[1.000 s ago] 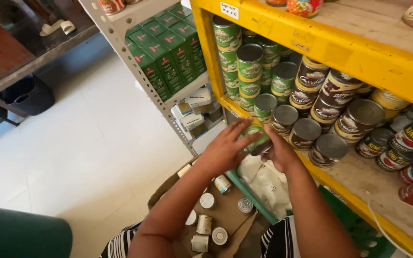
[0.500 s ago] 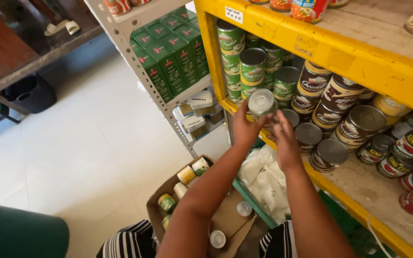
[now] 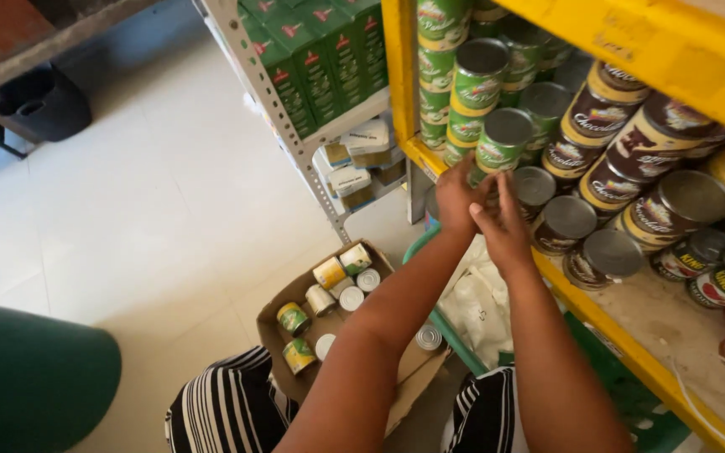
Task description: The recorder is organizing and restocking various canned food items from a cardboard box onto grocery store shelves.
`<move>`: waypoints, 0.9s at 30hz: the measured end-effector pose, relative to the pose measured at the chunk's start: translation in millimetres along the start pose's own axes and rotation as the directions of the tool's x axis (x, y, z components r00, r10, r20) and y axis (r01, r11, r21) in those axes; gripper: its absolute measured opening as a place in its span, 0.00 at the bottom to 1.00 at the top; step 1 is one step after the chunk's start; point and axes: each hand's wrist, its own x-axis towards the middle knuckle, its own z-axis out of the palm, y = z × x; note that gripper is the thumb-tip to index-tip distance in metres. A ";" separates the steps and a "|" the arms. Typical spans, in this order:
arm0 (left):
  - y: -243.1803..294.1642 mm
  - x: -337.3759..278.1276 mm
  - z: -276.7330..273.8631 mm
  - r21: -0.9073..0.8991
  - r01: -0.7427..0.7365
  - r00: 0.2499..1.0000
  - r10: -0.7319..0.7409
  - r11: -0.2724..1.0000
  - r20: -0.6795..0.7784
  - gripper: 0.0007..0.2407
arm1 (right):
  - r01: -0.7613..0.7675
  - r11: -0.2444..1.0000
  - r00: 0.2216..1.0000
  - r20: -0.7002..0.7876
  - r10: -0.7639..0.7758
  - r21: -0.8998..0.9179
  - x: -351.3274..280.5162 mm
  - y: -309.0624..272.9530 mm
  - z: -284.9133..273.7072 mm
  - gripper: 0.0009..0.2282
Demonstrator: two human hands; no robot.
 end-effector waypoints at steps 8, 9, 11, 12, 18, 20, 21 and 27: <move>-34.6 -3.3 15.5 -0.048 -0.139 0.990 0.138 0.989 -0.022 0.18 | 0.116 0.953 0.993 0.028 -0.113 -0.280 0.8 20.6 -10.2 0.37; -48.2 -5.5 19.5 -0.041 -0.089 0.995 0.091 0.995 0.037 0.14 | 0.111 0.938 0.994 0.028 -0.107 -0.328 0.4 22.2 -10.2 0.37; -57.1 -17.8 -3.4 -0.049 -0.003 1.000 0.004 0.999 0.024 0.11 | 0.109 0.950 0.994 0.047 -0.100 -0.291 -1.3 11.3 -8.7 0.38; -61.3 -22.0 -14.6 -0.065 0.065 0.998 -0.064 0.996 0.016 0.09 | 0.114 0.960 0.993 0.050 -0.104 -0.257 0.0 5.8 -7.4 0.38; -161.9 -143.8 -91.8 0.092 0.339 0.930 -0.318 0.936 -0.185 0.08 | 0.269 0.897 0.963 0.094 -0.252 -0.351 0.4 69.2 -32.8 0.34; -179.3 -200.3 -119.7 0.130 0.501 0.855 -0.466 0.856 -0.228 0.09 | 0.156 0.868 0.988 0.093 -0.127 -0.472 -8.2 71.8 -28.4 0.27; -185.2 -225.6 -131.3 0.147 0.599 0.791 -0.552 0.787 -0.264 0.10 | 0.073 0.801 0.997 0.045 -0.057 -0.594 -10.1 73.9 -28.5 0.22; -251.8 -304.4 -199.7 0.148 0.887 0.453 -0.760 0.438 -0.466 0.11 | -0.088 0.938 0.995 0.010 0.097 -0.336 -28.2 72.3 -32.3 0.17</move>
